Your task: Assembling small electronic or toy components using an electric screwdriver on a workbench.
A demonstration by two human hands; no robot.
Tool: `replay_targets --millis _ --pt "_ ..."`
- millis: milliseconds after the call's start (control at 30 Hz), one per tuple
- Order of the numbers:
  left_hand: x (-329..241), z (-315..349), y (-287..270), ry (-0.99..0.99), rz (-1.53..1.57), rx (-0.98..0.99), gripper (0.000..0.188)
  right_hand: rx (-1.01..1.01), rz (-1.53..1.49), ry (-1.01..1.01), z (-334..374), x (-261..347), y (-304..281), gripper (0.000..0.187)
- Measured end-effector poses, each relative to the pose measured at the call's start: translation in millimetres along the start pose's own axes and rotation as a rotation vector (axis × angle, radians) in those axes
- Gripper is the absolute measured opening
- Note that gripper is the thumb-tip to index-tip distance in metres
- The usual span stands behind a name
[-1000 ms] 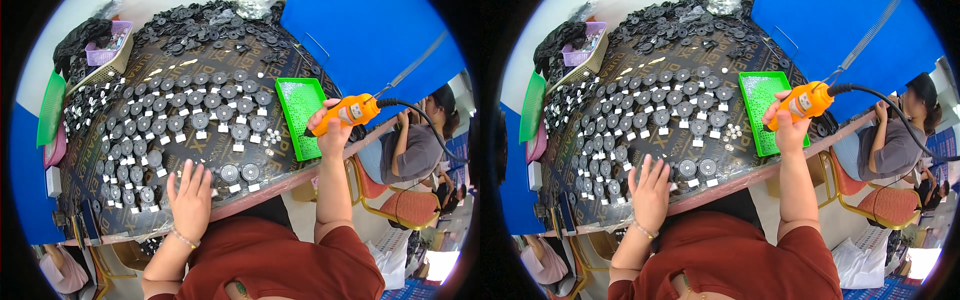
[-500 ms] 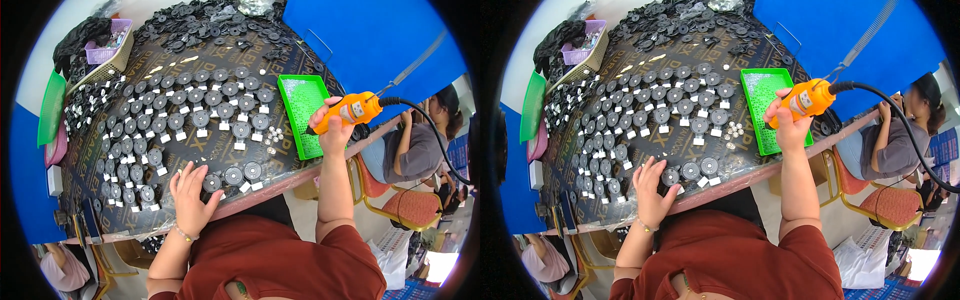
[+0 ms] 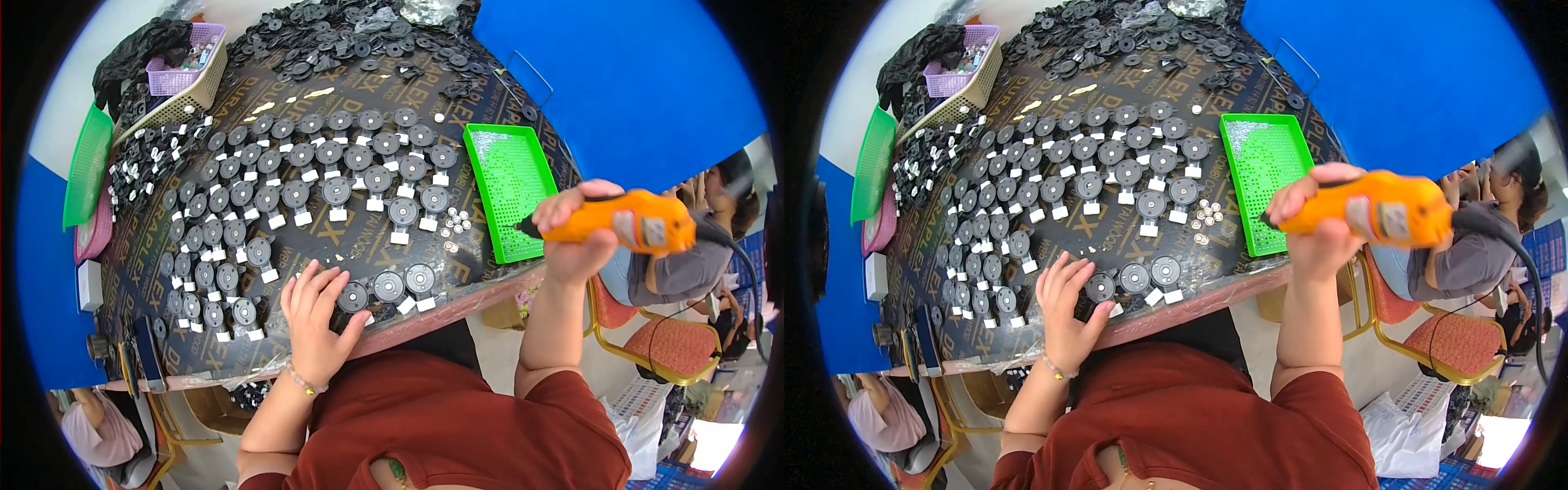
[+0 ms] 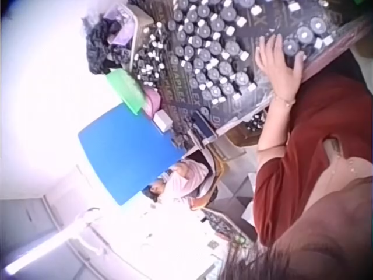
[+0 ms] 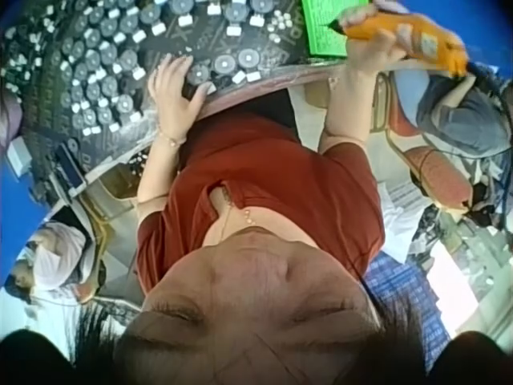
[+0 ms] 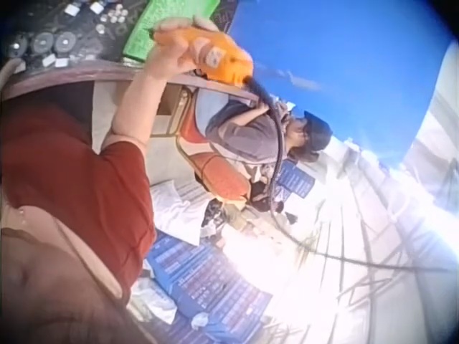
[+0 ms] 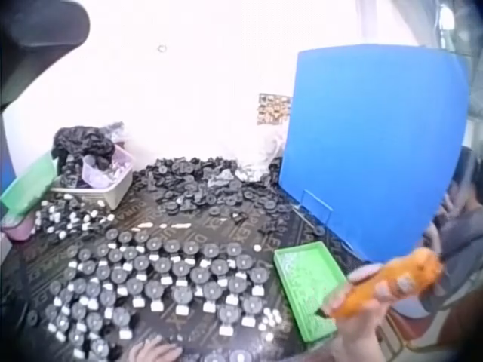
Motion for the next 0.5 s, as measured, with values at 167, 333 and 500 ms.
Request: replay_targets --millis 167,333,500 --pt "-23.9 -13.4 -5.5 0.105 0.076 0.013 0.044 0.184 -0.36 0.114 24.4 3.0 72.7 0.067" --pt "-33.8 -21.7 -3.7 0.132 0.202 0.06 0.024 0.304 -0.471 0.225 48.9 -22.3 127.2 0.066" --pt "-12.5 -12.4 -6.0 0.067 0.236 0.057 0.014 0.344 -0.538 0.325 62.2 -42.5 147.9 0.066"
Point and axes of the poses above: each hand's wrist, its own z-axis away from the middle knuckle, its own y-axis out of the palm, x = y × z, the point moved 10 cm from there along -z, towards the middle knuckle, and after that the axes turned 10 degrees about -z, right-handed, at the moved point
